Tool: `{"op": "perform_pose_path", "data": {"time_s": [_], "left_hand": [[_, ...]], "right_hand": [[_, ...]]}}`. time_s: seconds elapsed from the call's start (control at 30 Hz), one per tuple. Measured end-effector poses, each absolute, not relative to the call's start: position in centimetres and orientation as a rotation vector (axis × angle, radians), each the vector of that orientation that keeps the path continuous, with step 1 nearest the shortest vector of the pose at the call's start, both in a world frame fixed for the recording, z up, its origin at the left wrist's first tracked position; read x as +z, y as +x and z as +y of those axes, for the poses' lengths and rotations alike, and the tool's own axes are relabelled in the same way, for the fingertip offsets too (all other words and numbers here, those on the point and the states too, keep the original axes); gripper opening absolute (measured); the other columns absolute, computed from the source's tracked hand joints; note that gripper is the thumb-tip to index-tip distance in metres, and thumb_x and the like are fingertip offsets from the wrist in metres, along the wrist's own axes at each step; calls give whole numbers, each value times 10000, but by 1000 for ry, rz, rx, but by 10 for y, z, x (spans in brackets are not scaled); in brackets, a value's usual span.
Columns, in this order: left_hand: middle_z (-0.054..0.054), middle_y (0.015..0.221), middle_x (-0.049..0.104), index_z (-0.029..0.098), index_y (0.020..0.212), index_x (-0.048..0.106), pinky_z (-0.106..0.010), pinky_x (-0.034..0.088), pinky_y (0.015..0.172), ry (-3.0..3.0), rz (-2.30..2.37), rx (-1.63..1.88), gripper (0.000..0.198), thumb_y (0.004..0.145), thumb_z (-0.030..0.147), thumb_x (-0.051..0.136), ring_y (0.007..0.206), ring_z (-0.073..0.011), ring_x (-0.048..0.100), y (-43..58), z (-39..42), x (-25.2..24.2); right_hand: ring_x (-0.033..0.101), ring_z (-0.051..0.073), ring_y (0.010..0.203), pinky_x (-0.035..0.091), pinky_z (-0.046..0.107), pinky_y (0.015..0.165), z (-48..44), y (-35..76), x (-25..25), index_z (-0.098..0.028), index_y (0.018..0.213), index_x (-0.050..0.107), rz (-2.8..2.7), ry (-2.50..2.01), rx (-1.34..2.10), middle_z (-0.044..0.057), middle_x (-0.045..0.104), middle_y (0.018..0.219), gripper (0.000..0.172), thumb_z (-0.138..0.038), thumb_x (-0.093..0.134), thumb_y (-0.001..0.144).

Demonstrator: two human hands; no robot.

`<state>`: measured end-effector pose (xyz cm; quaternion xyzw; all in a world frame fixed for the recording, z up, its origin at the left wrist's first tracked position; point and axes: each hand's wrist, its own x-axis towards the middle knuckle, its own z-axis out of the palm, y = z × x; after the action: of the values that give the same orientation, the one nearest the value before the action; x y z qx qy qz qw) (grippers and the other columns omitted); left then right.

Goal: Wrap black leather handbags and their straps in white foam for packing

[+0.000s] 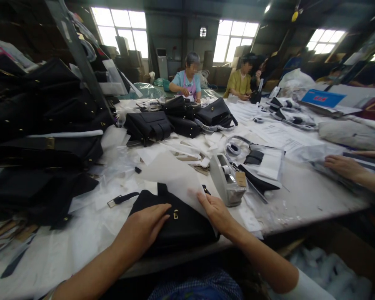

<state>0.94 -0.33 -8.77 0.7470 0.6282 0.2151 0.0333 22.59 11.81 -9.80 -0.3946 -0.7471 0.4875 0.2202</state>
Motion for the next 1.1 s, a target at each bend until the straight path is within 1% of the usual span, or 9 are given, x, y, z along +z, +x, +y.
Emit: {"op": "perform_pose_path", "data": {"time_s": [0.07,0.2,0.37,0.5,0.63,0.8,0.97,1.1], "left_hand": [[-50,1131,733,208,1193,661,-327,549,886,2105,1879,604,270,953,248,544,998,-208,699,6,8,-90],[-7,1008,740,243,1059,735,-267,522,852,1930,1697,571,197,910,222,608,924,-170,693,10,25,-86],[-24,983,741,223,1038,750,-277,507,841,1891,1606,472,201,879,217,628,905,-185,688,9,36,-89],[-20,940,733,222,977,764,-259,497,825,1929,1524,449,168,872,204,634,880,-175,682,6,41,-89],[-24,975,712,234,981,762,-242,484,818,1994,1382,443,184,901,195,600,886,-163,670,1,45,-87],[-35,993,696,220,1006,748,-228,481,856,2029,1175,400,179,931,226,586,914,-155,666,-9,57,-88],[-31,1034,694,257,1121,721,-234,479,860,2054,1096,355,231,937,229,585,929,-162,668,-16,64,-92],[-22,1034,718,270,1076,741,-238,485,830,2079,1068,318,222,937,222,575,901,-169,684,-16,69,-88]], "right_hand": [[661,266,933,487,345,835,120,227,-100,-180,948,724,-2050,-1064,1372,53,732,934,573,-601,337,986],[662,256,900,479,312,762,116,229,-104,-176,925,716,-2058,-1070,1340,56,734,921,555,-588,349,987],[645,219,756,431,283,676,110,231,-111,-177,842,686,-2128,-1005,1255,40,709,804,533,-554,346,1004],[635,210,748,411,273,660,107,231,-115,-180,847,672,-2148,-964,1248,37,692,791,516,-539,340,1012],[621,210,734,411,274,657,106,230,-117,-172,834,669,-2178,-965,1241,44,678,770,528,-540,335,1009],[618,204,747,417,268,668,105,230,-119,-174,858,674,-2190,-935,1241,41,683,801,496,-512,346,1013],[615,202,744,422,265,668,105,231,-121,-170,872,676,-2175,-940,1270,37,682,796,493,-512,350,1013],[613,203,751,429,270,682,105,230,-122,-166,914,690,-2182,-933,1270,38,683,807,510,-521,338,1014]]}}
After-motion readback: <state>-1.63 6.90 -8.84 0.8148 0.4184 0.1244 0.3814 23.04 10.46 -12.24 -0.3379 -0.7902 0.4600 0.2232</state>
